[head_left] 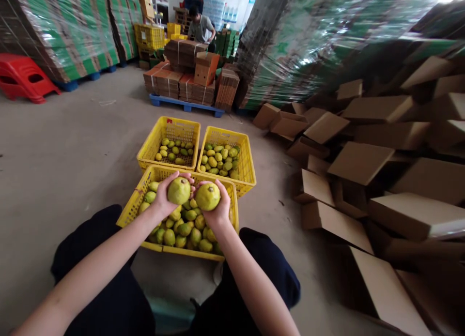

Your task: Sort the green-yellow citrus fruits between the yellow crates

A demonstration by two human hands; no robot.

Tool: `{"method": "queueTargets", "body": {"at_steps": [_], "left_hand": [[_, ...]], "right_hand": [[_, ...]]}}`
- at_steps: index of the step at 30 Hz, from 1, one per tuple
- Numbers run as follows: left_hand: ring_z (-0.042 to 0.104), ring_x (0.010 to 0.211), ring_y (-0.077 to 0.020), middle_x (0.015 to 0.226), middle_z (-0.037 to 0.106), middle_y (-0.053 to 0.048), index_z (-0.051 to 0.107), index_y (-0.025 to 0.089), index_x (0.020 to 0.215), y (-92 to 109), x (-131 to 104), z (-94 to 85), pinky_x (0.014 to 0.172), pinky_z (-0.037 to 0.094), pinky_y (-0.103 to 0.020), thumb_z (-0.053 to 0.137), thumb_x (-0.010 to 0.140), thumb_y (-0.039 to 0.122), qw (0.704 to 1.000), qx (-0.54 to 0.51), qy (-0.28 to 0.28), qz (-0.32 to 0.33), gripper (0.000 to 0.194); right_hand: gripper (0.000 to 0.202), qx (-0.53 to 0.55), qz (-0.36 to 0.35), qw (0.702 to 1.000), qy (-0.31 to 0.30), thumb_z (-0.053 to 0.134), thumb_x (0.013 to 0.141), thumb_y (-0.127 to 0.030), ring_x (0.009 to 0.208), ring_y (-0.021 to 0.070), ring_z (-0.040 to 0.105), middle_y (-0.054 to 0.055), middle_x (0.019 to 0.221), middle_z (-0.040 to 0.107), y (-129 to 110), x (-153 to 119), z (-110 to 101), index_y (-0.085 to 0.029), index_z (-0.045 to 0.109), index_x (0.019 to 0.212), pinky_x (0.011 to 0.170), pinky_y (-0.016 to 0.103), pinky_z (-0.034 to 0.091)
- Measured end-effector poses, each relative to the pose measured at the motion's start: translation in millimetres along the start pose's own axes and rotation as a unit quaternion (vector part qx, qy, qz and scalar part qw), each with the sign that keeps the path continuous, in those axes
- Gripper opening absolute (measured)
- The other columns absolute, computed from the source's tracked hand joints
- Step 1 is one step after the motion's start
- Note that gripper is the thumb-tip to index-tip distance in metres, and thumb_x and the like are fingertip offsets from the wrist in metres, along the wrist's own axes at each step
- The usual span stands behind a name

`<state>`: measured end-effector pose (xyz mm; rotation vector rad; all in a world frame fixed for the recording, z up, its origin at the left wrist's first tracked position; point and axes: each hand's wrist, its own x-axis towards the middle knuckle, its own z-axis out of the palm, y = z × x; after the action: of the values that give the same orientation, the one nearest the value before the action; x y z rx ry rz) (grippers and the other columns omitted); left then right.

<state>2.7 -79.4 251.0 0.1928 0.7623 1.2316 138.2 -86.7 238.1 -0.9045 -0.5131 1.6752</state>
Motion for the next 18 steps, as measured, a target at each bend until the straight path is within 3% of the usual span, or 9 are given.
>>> {"method": "queueTargets", "body": {"at_steps": [3, 8, 10, 12, 13, 14, 15, 17, 18], "left_hand": [[0.067, 0.064, -0.0140, 0.075, 0.070, -0.005, 0.069, 0.016, 0.085, 16, 7, -1.4, 0.059, 0.057, -0.024, 0.049, 0.093, 0.035, 0.997, -0.075, -0.019, 0.001, 0.028], [0.071, 0.085, -0.0165, 0.091, 0.072, -0.008, 0.067, 0.016, 0.101, 42, 24, -8.7, 0.075, 0.061, -0.026, 0.048, 0.093, 0.039, 0.987, -0.123, -0.012, 0.108, 0.030], [0.071, 0.078, -0.0171, 0.086, 0.072, -0.008, 0.065, 0.015, 0.103, 37, 29, -14.8, 0.069, 0.061, -0.026, 0.054, 0.091, 0.040, 0.994, -0.058, 0.013, 0.095, 0.030], [0.069, 0.066, -0.0157, 0.081, 0.071, -0.007, 0.063, 0.015, 0.106, 19, 30, -24.2, 0.060, 0.060, -0.025, 0.064, 0.086, 0.040, 0.995, 0.094, 0.010, 0.037, 0.032], [0.067, 0.060, -0.0148, 0.079, 0.070, -0.006, 0.062, 0.015, 0.108, 6, 29, -30.4, 0.056, 0.059, -0.024, 0.068, 0.083, 0.040, 0.980, 0.197, -0.008, -0.007, 0.036], [0.066, 0.057, -0.0142, 0.080, 0.070, -0.005, 0.060, 0.016, 0.112, -9, 25, -37.7, 0.053, 0.058, -0.024, 0.072, 0.080, 0.040, 0.948, 0.310, -0.046, -0.059, 0.042], [0.064, 0.052, -0.0136, 0.080, 0.070, -0.003, 0.059, 0.018, 0.114, -26, 21, -46.0, 0.048, 0.056, -0.024, 0.076, 0.076, 0.041, 0.897, 0.417, -0.083, -0.120, 0.048], [0.064, 0.047, -0.0161, 0.076, 0.068, 0.000, 0.057, 0.021, 0.114, -59, 8, -63.7, 0.042, 0.055, -0.028, 0.081, 0.067, 0.040, 0.756, 0.574, -0.165, -0.270, 0.056], [0.066, 0.046, -0.0214, 0.070, 0.067, -0.001, 0.061, 0.020, 0.104, -73, 3, -71.5, 0.036, 0.054, -0.031, 0.084, 0.061, 0.035, 0.717, 0.597, -0.175, -0.315, 0.051]], "right_hand": [[0.035, 0.061, 0.062, 0.996, -0.005, 0.066, 0.070, -0.056, 0.077, 0.0226, 0.065, 0.005, 0.072, 0.066, 0, 5, -2, -0.021, 0.066, 0.070, 0.071, 0.037, 0.058], [0.031, 0.127, 0.117, 0.985, 0.019, 0.063, 0.075, -0.050, 0.074, 0.0239, 0.068, 0.005, 0.076, 0.071, -7, 9, -7, -0.020, 0.067, 0.083, 0.070, 0.040, 0.059], [0.027, 0.150, 0.110, 0.982, 0.037, 0.061, 0.077, -0.045, 0.075, 0.0236, 0.068, 0.004, 0.079, 0.072, -13, 9, -10, -0.021, 0.066, 0.088, 0.068, 0.039, 0.059], [0.023, 0.165, 0.107, 0.978, 0.063, 0.058, 0.080, -0.039, 0.075, 0.0229, 0.068, 0.004, 0.078, 0.072, -23, 10, -14, -0.020, 0.064, 0.092, 0.066, 0.038, 0.059], [0.022, 0.167, 0.105, 0.977, 0.082, 0.056, 0.081, -0.037, 0.074, 0.0225, 0.068, 0.004, 0.076, 0.071, -28, 11, -17, -0.020, 0.063, 0.093, 0.065, 0.037, 0.059], [0.021, 0.166, 0.102, 0.975, 0.104, 0.054, 0.082, -0.035, 0.073, 0.0219, 0.067, 0.004, 0.074, 0.070, -34, 12, -21, -0.019, 0.062, 0.094, 0.063, 0.035, 0.058], [0.021, 0.163, 0.097, 0.974, 0.124, 0.052, 0.083, -0.034, 0.071, 0.0210, 0.067, 0.004, 0.073, 0.069, -39, 13, -25, -0.019, 0.061, 0.095, 0.062, 0.034, 0.058], [0.019, 0.158, 0.081, 0.972, 0.154, 0.049, 0.087, -0.034, 0.067, 0.0189, 0.065, 0.002, 0.071, 0.067, -50, 13, -32, -0.020, 0.059, 0.094, 0.060, 0.031, 0.057], [0.018, 0.159, 0.074, 0.971, 0.161, 0.048, 0.088, -0.035, 0.065, 0.0179, 0.065, 0.001, 0.071, 0.067, -54, 13, -36, -0.021, 0.058, 0.094, 0.059, 0.030, 0.057]]}}
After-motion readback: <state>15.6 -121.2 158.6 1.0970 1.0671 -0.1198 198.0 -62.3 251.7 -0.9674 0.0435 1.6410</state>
